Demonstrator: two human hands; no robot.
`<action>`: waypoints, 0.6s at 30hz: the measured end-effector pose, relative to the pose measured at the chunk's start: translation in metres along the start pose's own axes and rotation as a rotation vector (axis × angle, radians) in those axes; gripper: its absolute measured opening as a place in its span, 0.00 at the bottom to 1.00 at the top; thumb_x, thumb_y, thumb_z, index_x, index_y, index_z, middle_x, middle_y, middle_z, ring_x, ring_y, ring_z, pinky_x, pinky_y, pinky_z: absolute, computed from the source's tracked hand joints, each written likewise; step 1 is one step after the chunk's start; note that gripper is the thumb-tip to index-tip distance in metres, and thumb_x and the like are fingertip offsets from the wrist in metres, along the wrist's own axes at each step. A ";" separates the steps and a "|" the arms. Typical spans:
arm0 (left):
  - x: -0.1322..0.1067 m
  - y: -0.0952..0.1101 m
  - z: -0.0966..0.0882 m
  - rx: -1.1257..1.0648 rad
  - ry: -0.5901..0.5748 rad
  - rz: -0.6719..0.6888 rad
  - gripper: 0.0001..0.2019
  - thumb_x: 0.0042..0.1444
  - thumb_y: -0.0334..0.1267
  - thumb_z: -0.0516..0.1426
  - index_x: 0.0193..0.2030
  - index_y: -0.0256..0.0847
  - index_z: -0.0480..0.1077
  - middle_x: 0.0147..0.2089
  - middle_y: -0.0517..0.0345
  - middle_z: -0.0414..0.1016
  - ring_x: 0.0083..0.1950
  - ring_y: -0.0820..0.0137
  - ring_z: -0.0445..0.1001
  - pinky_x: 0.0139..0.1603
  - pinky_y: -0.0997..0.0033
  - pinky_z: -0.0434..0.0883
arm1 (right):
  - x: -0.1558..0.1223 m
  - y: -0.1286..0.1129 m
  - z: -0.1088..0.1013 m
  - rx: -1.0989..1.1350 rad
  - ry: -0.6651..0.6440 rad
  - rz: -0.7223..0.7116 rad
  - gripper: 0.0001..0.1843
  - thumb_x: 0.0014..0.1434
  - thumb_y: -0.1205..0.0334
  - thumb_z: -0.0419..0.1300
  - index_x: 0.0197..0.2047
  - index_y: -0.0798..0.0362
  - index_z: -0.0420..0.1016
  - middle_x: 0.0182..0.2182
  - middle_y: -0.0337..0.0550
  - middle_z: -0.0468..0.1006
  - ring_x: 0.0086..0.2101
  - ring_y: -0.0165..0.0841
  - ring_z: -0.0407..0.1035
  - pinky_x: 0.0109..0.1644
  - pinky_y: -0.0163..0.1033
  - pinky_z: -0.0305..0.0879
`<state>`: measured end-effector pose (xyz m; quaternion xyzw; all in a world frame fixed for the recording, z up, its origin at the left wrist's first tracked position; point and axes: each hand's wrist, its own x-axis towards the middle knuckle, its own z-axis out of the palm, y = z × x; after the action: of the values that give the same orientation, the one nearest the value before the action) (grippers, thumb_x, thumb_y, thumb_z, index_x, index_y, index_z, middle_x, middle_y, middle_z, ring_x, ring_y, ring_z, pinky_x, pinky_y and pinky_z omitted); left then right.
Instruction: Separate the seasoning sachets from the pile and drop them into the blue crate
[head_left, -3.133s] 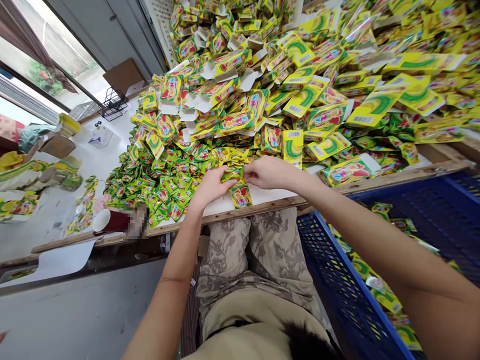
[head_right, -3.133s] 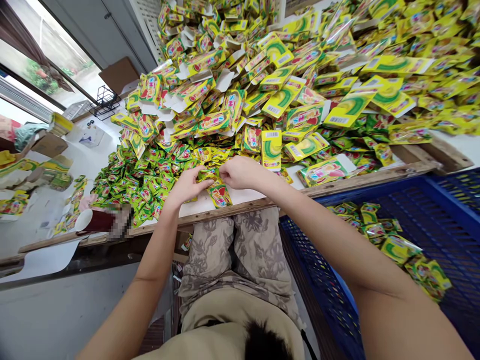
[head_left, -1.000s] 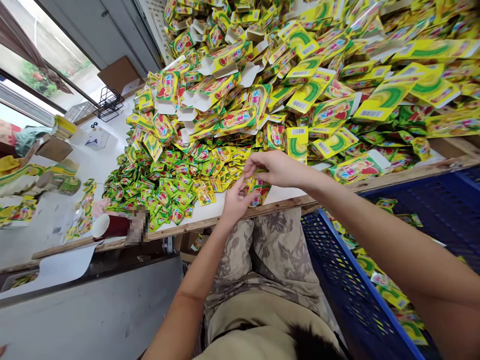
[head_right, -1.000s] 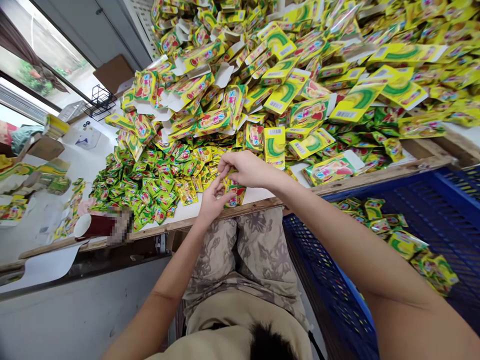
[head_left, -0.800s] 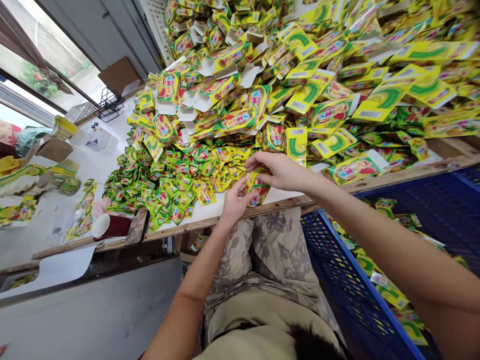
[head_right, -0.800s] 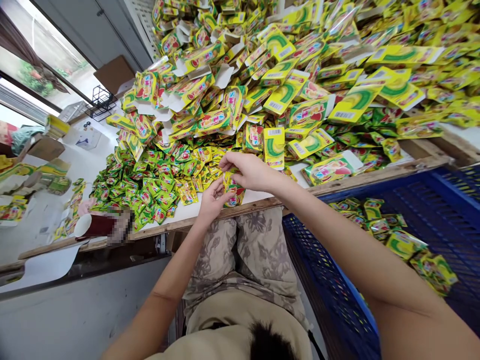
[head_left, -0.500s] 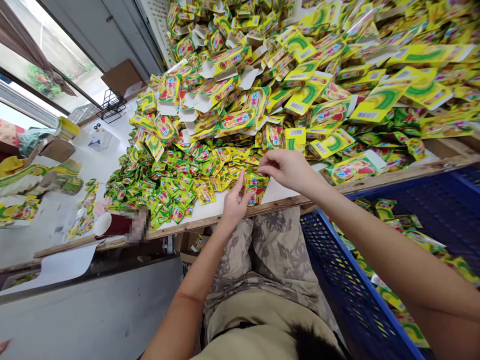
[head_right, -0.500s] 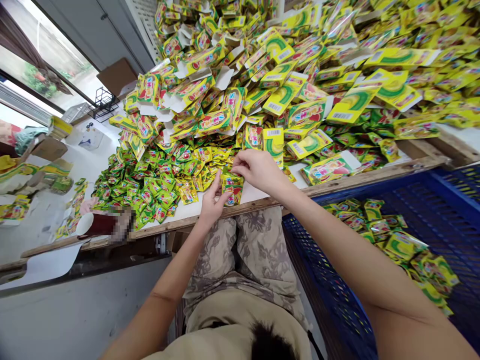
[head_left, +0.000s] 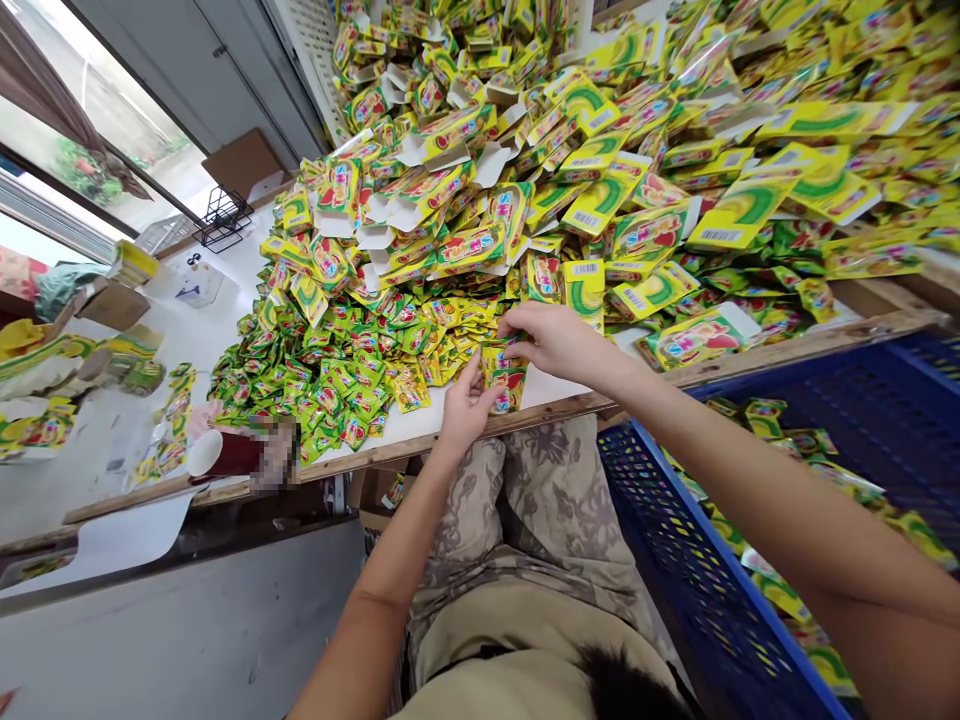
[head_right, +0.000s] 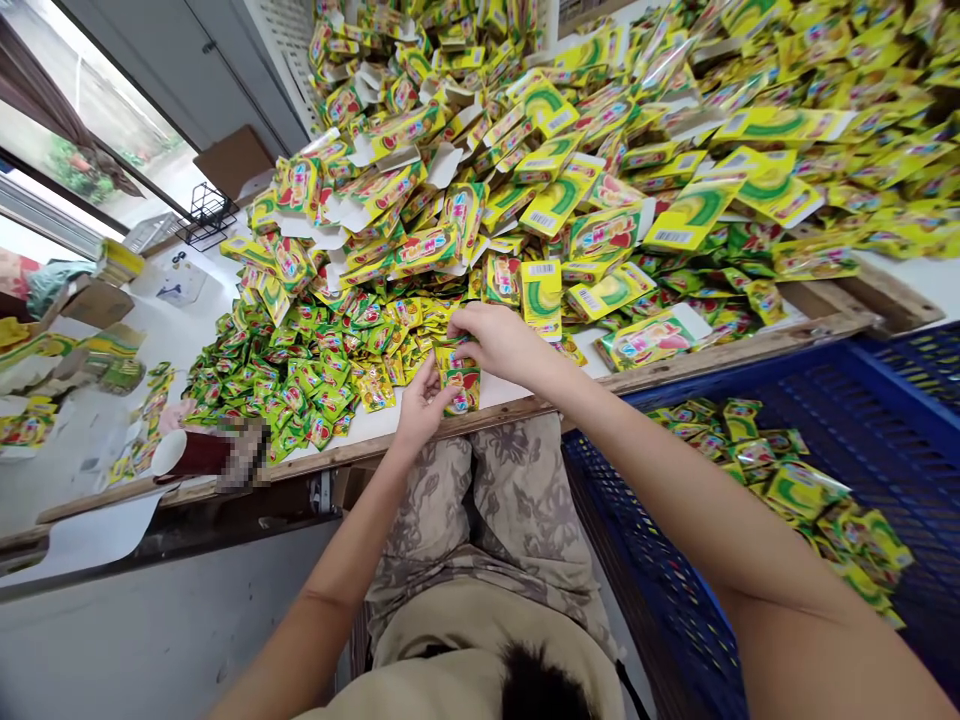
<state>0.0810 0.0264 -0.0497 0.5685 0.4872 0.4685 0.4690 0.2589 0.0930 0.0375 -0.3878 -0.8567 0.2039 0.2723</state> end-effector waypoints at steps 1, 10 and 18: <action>0.000 0.000 0.000 -0.025 -0.009 -0.008 0.36 0.54 0.50 0.62 0.67 0.40 0.59 0.52 0.47 0.76 0.48 0.64 0.76 0.52 0.60 0.73 | 0.000 0.000 0.004 0.032 0.037 0.003 0.01 0.56 0.65 0.59 0.33 0.52 0.72 0.33 0.45 0.76 0.37 0.37 0.69 0.41 0.39 0.63; 0.002 0.007 -0.003 -0.138 -0.075 -0.055 0.33 0.50 0.53 0.64 0.59 0.39 0.66 0.51 0.46 0.77 0.52 0.61 0.77 0.56 0.59 0.73 | -0.007 0.011 0.012 0.173 0.006 -0.004 0.10 0.59 0.55 0.58 0.37 0.51 0.76 0.32 0.44 0.77 0.32 0.34 0.69 0.36 0.37 0.62; 0.002 0.008 0.000 -0.150 -0.081 -0.042 0.34 0.50 0.54 0.64 0.60 0.38 0.66 0.52 0.46 0.77 0.51 0.61 0.77 0.53 0.61 0.74 | 0.007 0.004 0.005 -0.080 -0.175 0.007 0.07 0.54 0.63 0.62 0.37 0.51 0.79 0.34 0.44 0.82 0.35 0.37 0.73 0.39 0.38 0.63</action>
<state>0.0817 0.0281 -0.0418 0.5396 0.4433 0.4705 0.5394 0.2544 0.1008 0.0337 -0.3822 -0.8832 0.2036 0.1800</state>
